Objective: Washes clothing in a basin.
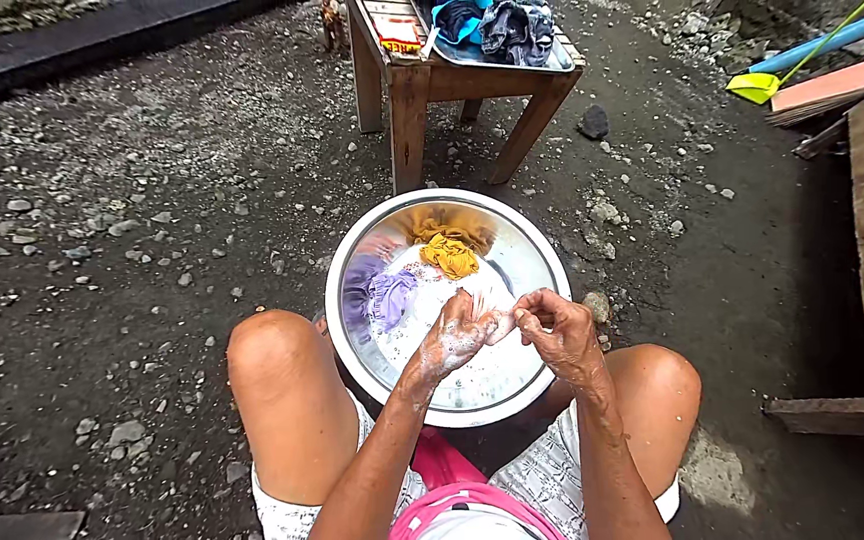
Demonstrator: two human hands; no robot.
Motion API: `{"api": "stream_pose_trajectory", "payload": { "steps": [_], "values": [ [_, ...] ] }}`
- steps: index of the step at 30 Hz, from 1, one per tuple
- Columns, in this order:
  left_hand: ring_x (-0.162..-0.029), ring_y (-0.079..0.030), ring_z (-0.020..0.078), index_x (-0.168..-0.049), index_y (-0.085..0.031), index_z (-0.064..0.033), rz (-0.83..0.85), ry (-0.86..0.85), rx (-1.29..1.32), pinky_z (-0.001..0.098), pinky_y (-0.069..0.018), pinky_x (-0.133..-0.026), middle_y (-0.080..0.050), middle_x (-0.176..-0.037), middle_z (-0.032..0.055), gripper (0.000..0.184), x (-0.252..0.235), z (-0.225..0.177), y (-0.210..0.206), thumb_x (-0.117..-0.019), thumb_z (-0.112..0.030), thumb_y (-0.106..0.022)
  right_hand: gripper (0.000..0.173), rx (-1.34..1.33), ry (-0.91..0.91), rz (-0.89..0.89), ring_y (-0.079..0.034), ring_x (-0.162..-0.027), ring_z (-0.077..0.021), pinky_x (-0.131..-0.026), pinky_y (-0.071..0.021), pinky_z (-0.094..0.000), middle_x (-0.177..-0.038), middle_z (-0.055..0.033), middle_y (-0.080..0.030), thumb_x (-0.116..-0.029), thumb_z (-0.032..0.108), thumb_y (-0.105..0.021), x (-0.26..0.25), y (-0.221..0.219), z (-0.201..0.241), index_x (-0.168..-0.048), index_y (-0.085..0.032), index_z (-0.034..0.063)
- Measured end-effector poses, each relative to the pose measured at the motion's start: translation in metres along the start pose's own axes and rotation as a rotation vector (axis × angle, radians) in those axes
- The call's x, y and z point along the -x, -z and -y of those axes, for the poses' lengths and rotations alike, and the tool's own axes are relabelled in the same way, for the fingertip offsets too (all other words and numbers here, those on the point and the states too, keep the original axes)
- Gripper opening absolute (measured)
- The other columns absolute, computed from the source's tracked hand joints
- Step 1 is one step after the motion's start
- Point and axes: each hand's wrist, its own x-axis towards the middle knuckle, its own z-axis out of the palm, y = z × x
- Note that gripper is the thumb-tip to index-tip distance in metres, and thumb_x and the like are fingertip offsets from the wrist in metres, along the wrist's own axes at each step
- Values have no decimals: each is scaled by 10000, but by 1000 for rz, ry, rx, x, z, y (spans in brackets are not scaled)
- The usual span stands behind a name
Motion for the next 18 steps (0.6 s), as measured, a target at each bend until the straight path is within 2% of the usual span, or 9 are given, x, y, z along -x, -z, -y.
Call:
{"api": "stream_pose_trajectory", "payload": {
  "steps": [3, 8, 10, 12, 14, 16, 18],
  "values": [
    [-806, -644, 75, -1132, -576, -7, 2, -11, -15, 256, -544, -788, -646, -879, 27, 234, 1, -1, 2, -939, -106, -663, 196, 123, 35, -31, -609, -589, -7, -571, -531, -162, -722, -16, -673, -954, 158, -603, 0, -6, 2, -939, -719, 1],
    [-734, -616, 63, -1064, -583, -13, -5, -17, -76, 248, -528, -730, -612, -801, 8, 159, 1, -1, 1, -955, -117, -633, 199, 265, 117, -47, -646, -615, -60, -604, -552, -195, -744, -57, -705, -949, 157, -621, 2, -11, 4, -939, -747, 3],
    [-685, -592, 55, -1029, -589, -20, -22, -5, -134, 243, -517, -693, -589, -757, -7, 138, 1, 0, 0, -957, -130, -632, 195, 416, 196, -55, -662, -619, -129, -594, -555, -260, -752, -83, -714, -955, 147, -616, 2, -16, 3, -925, -748, 7],
    [-619, -555, 45, -959, -586, -41, -44, 4, -204, 234, -494, -643, -552, -692, -34, 110, -1, 2, -2, -961, -147, -618, 183, 571, 264, -62, -677, -597, -205, -536, -554, -337, -731, -108, -704, -947, 124, -610, 2, -23, 6, -878, -729, 4],
    [-616, -556, 42, -979, -593, -24, -31, 12, -257, 227, -501, -648, -555, -699, -28, 140, -1, 4, -1, -988, -164, -604, 176, 642, 301, -76, -664, -571, -237, -489, -526, -367, -690, -119, -670, -932, 108, -602, 0, -28, 6, -830, -696, -1],
    [-612, -556, 31, -979, -586, -32, -14, -1, -241, 215, -501, -642, -559, -694, -35, 136, -1, 5, 0, -994, -166, -603, 176, 574, 264, -90, -630, -547, -207, -483, -504, -347, -660, -100, -640, -923, 123, -595, -1, -29, -1, -826, -678, 1],
    [-698, -594, 50, -1047, -595, -15, 1, 3, -129, 238, -518, -708, -601, -777, -5, 149, 0, 4, 2, -972, -138, -632, 159, 255, 102, -99, -573, -529, -106, -504, -490, -268, -645, -39, -619, -918, 117, -593, -2, -21, -7, -855, -678, -1]
  ]
}}
